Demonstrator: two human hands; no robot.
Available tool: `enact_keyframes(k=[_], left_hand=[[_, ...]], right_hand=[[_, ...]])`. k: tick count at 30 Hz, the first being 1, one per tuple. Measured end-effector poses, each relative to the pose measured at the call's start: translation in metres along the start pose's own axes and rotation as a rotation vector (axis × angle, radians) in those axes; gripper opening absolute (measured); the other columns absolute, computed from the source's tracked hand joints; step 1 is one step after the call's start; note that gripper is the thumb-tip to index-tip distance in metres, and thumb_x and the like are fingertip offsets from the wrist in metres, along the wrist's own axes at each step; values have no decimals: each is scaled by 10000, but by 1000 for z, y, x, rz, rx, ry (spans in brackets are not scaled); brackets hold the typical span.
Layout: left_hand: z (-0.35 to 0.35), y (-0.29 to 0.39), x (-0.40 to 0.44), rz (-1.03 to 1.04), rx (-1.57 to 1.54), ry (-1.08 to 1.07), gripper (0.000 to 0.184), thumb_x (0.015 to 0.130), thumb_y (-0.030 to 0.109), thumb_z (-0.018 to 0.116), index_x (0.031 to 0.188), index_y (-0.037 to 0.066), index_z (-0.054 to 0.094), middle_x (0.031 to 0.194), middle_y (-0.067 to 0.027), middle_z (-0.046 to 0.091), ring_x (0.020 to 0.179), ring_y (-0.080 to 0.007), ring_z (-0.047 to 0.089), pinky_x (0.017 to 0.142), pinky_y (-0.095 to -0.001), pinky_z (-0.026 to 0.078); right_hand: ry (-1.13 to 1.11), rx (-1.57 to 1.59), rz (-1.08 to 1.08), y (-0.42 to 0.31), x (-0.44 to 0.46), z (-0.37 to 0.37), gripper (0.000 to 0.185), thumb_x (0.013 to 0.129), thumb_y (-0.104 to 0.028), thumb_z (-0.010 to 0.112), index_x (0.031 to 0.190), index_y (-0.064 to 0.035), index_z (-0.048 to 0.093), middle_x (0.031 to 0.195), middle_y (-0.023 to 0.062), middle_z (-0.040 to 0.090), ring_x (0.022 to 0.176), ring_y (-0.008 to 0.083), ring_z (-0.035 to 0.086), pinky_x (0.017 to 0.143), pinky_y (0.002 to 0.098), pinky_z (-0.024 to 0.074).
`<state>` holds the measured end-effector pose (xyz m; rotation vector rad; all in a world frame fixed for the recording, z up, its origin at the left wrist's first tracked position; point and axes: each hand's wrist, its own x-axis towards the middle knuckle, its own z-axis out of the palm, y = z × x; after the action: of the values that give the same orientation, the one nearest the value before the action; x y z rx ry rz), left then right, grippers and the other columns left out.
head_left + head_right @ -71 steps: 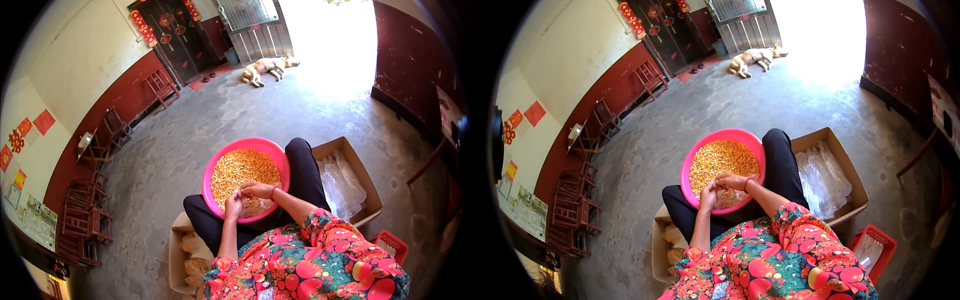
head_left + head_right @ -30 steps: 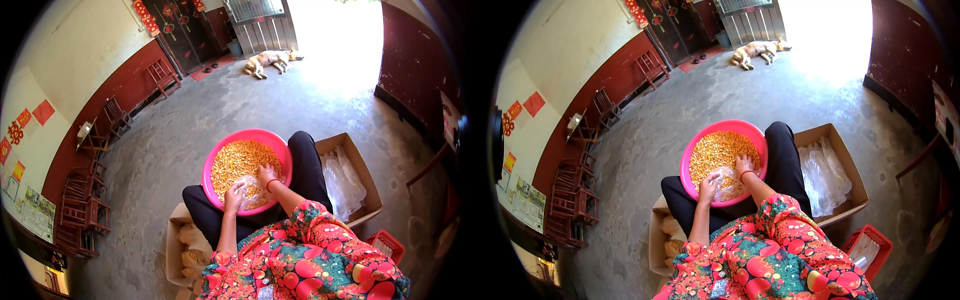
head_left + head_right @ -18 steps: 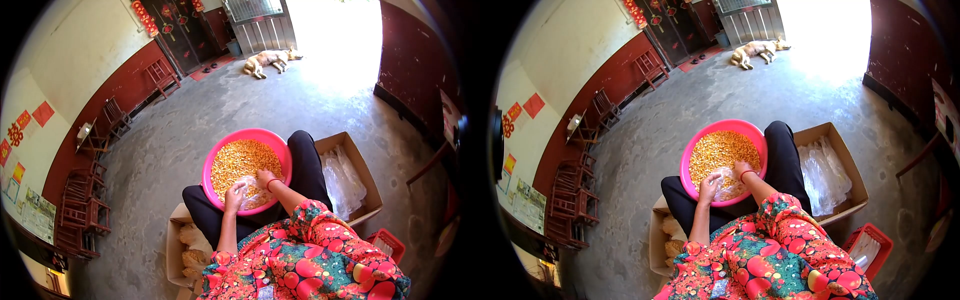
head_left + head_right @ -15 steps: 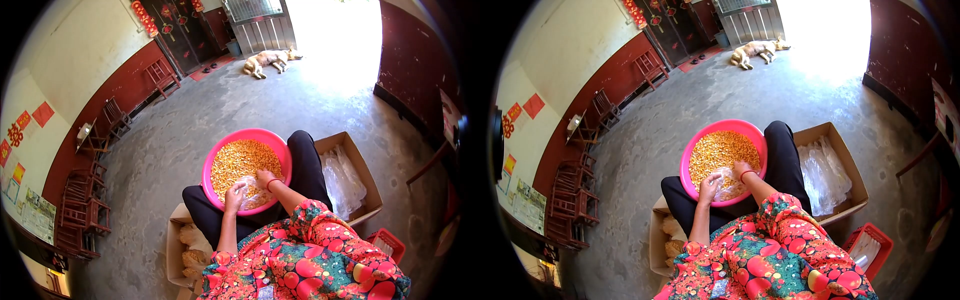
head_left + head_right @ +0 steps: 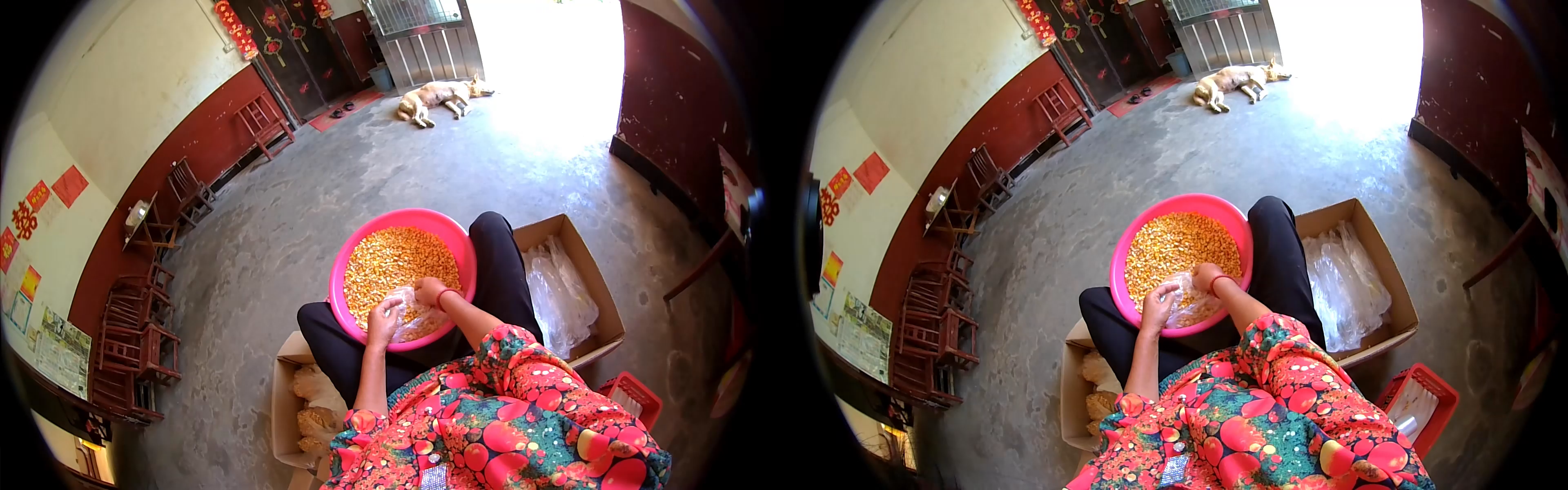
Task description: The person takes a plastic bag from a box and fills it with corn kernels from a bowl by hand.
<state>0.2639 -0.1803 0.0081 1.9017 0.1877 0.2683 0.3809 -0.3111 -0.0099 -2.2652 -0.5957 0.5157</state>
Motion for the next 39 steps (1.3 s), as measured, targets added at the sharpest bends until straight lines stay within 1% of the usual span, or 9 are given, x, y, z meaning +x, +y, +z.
enact_keyframes(k=[4, 7, 11, 21, 23, 27, 28, 31, 39], left_hand=[[0, -2, 1, -9, 5, -29, 206, 773, 6, 476, 934, -27, 599, 883, -75, 607, 765, -107, 559, 718, -232, 448], [0, -3, 1, -9, -4, -30, 203, 775, 14, 483, 938, -33, 594, 893, -83, 606, 788, -118, 563, 736, -237, 449], [1, 3, 0, 13, -3, -19, 205, 775, 16, 488, 944, -38, 590, 906, -91, 607, 830, -125, 562, 760, -237, 443], [1, 11, -3, 9, 12, 31, 191, 756, 39, 515, 909, -23, 611, 868, -107, 630, 820, -155, 589, 765, -265, 443], [2, 9, -3, 8, 3, 33, 194, 756, 38, 516, 915, -23, 609, 876, -110, 628, 820, -157, 589, 762, -265, 444], [1, 7, -2, 29, 17, 40, 200, 757, 40, 519, 926, -26, 603, 896, -116, 623, 829, -159, 587, 765, -262, 442], [2, 19, -6, -46, -13, 44, 207, 758, 44, 520, 934, -29, 601, 888, -113, 622, 791, -147, 586, 713, -255, 456], [2, 7, -2, 64, 39, 78, 220, 758, 49, 521, 950, -28, 597, 876, -105, 620, 726, -126, 576, 629, -244, 465], [2, 16, -3, -123, 11, 86, 260, 746, 11, 473, 978, -38, 580, 882, -128, 623, 830, -179, 588, 731, -259, 445]], right_hand=[[-33, 497, 168, -3, 0, -7, 225, 695, -196, 534, 844, -41, 602, 689, 79, 564, 548, 186, 532, 506, 312, 459], [-40, 975, 244, -18, -18, -28, 207, 689, -201, 553, 813, -45, 607, 671, 73, 538, 573, 173, 527, 522, 325, 449], [51, 1031, 291, -21, -12, -34, 192, 680, -206, 551, 810, -77, 608, 780, 99, 554, 639, 228, 517, 557, 360, 428], [306, 1517, 303, -11, -10, -37, 137, 733, -245, 549, 758, -110, 538, 685, 18, 500, 616, 133, 461, 504, 268, 358], [312, 1636, 73, -7, -8, -35, 145, 746, -213, 557, 809, -84, 536, 666, 29, 510, 600, 131, 462, 492, 250, 365], [14, 1811, -125, -15, -12, -45, 191, 817, -222, 486, 883, -52, 542, 755, 44, 536, 693, 154, 520, 616, 270, 443], [-73, 1826, -182, -15, -15, -46, 217, 837, -228, 464, 923, -42, 535, 826, 61, 530, 786, 168, 526, 719, 294, 458], [-263, 1817, -221, -33, -28, -56, 213, 848, -207, 447, 936, -36, 538, 875, 75, 527, 848, 180, 526, 768, 301, 459], [-701, 1499, -342, -39, -28, -39, 275, 847, -218, 461, 1021, -20, 537, 978, 60, 541, 928, 150, 505, 846, 287, 400]])
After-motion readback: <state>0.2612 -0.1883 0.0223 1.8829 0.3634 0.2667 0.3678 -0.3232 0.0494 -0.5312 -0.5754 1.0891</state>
